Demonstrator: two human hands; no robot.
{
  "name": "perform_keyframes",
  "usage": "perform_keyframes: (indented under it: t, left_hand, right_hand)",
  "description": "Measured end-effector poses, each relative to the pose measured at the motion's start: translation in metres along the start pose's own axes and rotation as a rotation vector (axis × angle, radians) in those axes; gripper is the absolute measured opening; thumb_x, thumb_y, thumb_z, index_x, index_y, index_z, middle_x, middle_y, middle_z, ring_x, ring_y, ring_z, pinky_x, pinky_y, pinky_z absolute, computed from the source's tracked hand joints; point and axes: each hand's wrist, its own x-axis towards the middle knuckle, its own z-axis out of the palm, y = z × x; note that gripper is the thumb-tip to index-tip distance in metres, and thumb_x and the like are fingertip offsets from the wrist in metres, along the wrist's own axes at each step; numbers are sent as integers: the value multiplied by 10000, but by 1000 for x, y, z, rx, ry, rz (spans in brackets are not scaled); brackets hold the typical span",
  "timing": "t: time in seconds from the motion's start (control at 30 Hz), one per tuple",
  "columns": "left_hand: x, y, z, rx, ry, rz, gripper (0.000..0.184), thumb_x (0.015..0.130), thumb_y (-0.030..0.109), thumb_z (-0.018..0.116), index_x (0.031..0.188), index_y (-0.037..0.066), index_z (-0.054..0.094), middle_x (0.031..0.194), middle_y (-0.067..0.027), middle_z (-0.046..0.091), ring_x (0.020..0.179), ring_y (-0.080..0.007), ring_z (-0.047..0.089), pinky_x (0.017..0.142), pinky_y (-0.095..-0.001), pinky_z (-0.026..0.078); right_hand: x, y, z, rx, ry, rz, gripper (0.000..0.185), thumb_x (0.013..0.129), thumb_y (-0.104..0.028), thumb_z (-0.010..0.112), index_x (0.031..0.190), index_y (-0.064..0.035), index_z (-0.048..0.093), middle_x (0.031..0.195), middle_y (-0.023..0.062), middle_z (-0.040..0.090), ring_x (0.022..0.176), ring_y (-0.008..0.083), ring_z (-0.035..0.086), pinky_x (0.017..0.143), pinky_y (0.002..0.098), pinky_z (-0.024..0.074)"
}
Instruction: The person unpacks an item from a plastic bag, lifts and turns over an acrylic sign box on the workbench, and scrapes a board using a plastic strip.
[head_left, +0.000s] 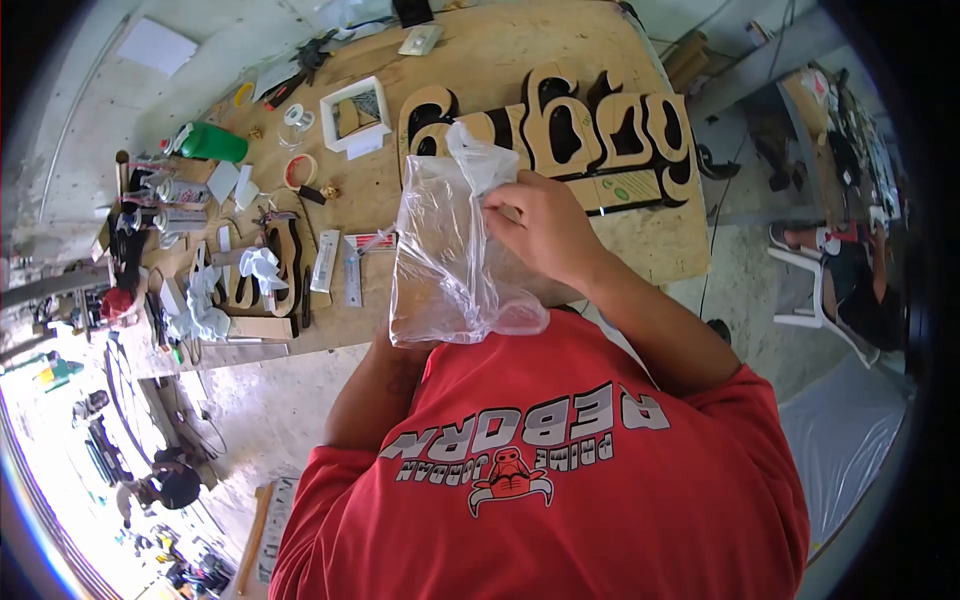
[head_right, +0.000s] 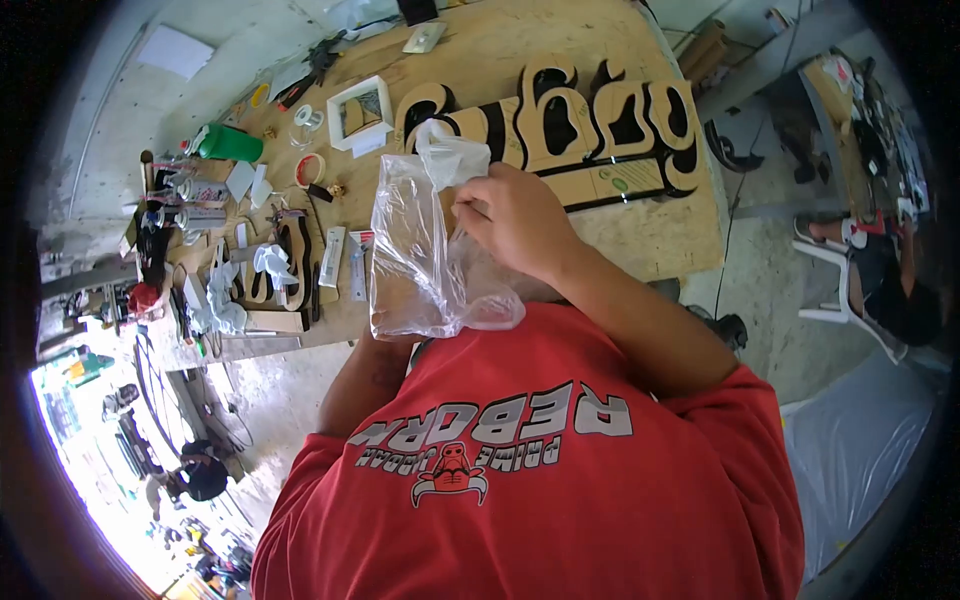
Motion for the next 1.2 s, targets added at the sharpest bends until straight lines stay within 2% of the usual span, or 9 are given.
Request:
perform_keyframes:
  t: [0.1, 0.23, 0.4, 0.43, 0.53, 0.73, 0.93, 1.1, 1.2]
  left_hand:
    - [-3, 0, -7, 128, -62, 124, 557, 1005, 205, 625, 1511, 91, 419, 1415, -91, 554, 1216, -196, 597, 990, -363, 537]
    - [-12, 10, 17, 299, 145, 80, 616, 978, 261, 669, 1511, 89, 413, 1395, -70, 557, 1205, -175, 581, 994, -361, 507]
    - [-31, 10, -81, -71, 219, -81, 585, 1028, 390, 506, 1505, 65, 409, 1448, -168, 537, 1241, -306, 592, 1057, -460, 494]
    - [-30, 13, -93, -159, 68, -65, 575, 1040, 401, 450, 1494, 50, 412, 1435, -198, 546, 1250, -353, 590, 1067, -503, 485]
    - [-45, 18, -73, -25, 320, 28, 599, 1035, 437, 452, 1487, 45, 415, 1430, -192, 552, 1249, -359, 597, 1098, -513, 464]
    - [-51, 30, -37, -29, 198, 257, 590, 967, 215, 656, 1477, 45, 415, 1331, -146, 621, 1175, -301, 650, 1020, -484, 542]
    - [-26, 27, -7, -94, 18, 269, 653, 893, 149, 744, 1468, 65, 447, 1332, -128, 623, 1164, -285, 656, 1035, -482, 529]
    - [-32, 22, -43, -313, -93, 180, 595, 929, 438, 651, 1356, 29, 587, 1342, -166, 640, 1214, -341, 618, 1084, -491, 480]
    - [-32, 19, -53, -158, 140, 168, 570, 943, 390, 651, 1389, 50, 554, 1357, -153, 629, 1209, -336, 623, 1086, -506, 476]
  right_hand:
    - [-2, 1, -5, 709, -121, 291, 158, 951, -163, 609, 922, -22, 673, 786, 21, 598, 666, 145, 548, 617, 278, 447]
    - [1, 27, -12, 1652, -248, 516, 161, 966, -146, 531, 1040, -39, 626, 879, 71, 658, 699, 179, 582, 638, 298, 450]
    - [6, 12, -24, 1587, -148, 689, 251, 1019, -222, 481, 1030, -19, 628, 927, 100, 678, 725, 200, 606, 644, 320, 461]
    - [7, 1, -28, 1569, -91, 763, 279, 1034, -245, 468, 1027, -16, 627, 934, 105, 682, 731, 205, 610, 645, 323, 463]
    - [12, -13, -36, 1569, -71, 829, 388, 1072, -356, 436, 1067, -23, 634, 859, 67, 635, 675, 178, 559, 633, 305, 453]
    - [10, 51, -12, 1274, -605, 729, 408, 1034, -455, 555, 1238, -106, 610, 762, -56, 469, 616, 74, 402, 587, 224, 377]
    - [-11, 15, 35, 1309, -820, 594, 381, 965, -328, 713, 1257, -109, 604, 845, -77, 541, 624, 38, 437, 538, 218, 356]
    - [3, 13, -8, 870, -748, 391, 236, 915, -259, 778, 882, -77, 630, 741, -30, 564, 585, 46, 448, 532, 223, 362]
    - [1, -11, -66, 604, -551, 100, 287, 919, -270, 771, 820, -70, 590, 687, -39, 520, 558, 49, 423, 517, 221, 340]
